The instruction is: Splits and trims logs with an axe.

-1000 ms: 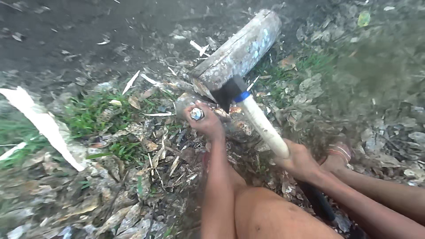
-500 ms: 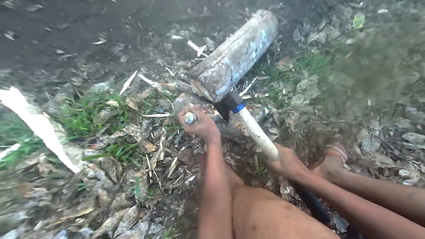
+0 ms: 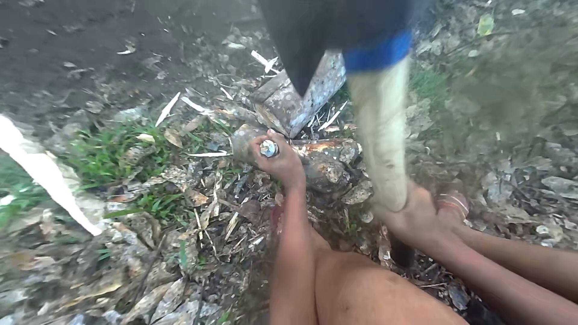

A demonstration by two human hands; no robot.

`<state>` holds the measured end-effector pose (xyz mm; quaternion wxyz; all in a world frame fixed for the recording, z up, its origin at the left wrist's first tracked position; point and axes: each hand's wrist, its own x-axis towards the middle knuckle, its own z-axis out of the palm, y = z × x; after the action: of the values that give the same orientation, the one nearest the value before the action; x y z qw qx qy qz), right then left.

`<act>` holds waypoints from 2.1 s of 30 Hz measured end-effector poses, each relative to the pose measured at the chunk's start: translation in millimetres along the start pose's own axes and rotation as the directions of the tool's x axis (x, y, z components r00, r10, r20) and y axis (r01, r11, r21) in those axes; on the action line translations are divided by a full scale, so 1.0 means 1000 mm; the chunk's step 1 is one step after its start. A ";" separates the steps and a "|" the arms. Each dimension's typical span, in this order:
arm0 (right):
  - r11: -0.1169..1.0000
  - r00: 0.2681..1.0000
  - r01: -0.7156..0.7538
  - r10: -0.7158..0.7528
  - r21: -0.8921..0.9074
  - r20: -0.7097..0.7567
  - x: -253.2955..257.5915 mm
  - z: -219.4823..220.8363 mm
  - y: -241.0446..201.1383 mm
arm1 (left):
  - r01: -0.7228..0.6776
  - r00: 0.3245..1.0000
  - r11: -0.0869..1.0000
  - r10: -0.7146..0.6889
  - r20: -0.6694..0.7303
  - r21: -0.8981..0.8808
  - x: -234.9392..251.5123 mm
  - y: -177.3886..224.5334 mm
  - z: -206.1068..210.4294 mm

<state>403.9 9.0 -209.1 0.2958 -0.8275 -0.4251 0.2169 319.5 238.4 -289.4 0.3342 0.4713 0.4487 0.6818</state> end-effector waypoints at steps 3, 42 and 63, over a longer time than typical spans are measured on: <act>0.949 0.872 -0.269 0.312 -0.163 0.377 0.000 0.035 0.051 | 0.003 1.000 1.000 -0.003 -0.012 0.012 -0.002 -0.002 -0.008; 0.984 0.970 -0.178 0.180 -0.025 0.165 0.004 0.003 0.015 | 0.008 1.000 1.000 -0.008 -0.011 0.026 -0.001 -0.003 -0.005; 0.873 0.780 -0.442 0.487 -0.205 0.394 0.014 0.052 0.061 | -0.033 0.999 0.999 0.033 0.007 0.013 0.000 -0.006 -0.001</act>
<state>415.0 8.0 -289.9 0.0890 -0.8510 -0.2731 0.4397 318.8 240.5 -294.7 0.3213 0.4831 0.4441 0.6827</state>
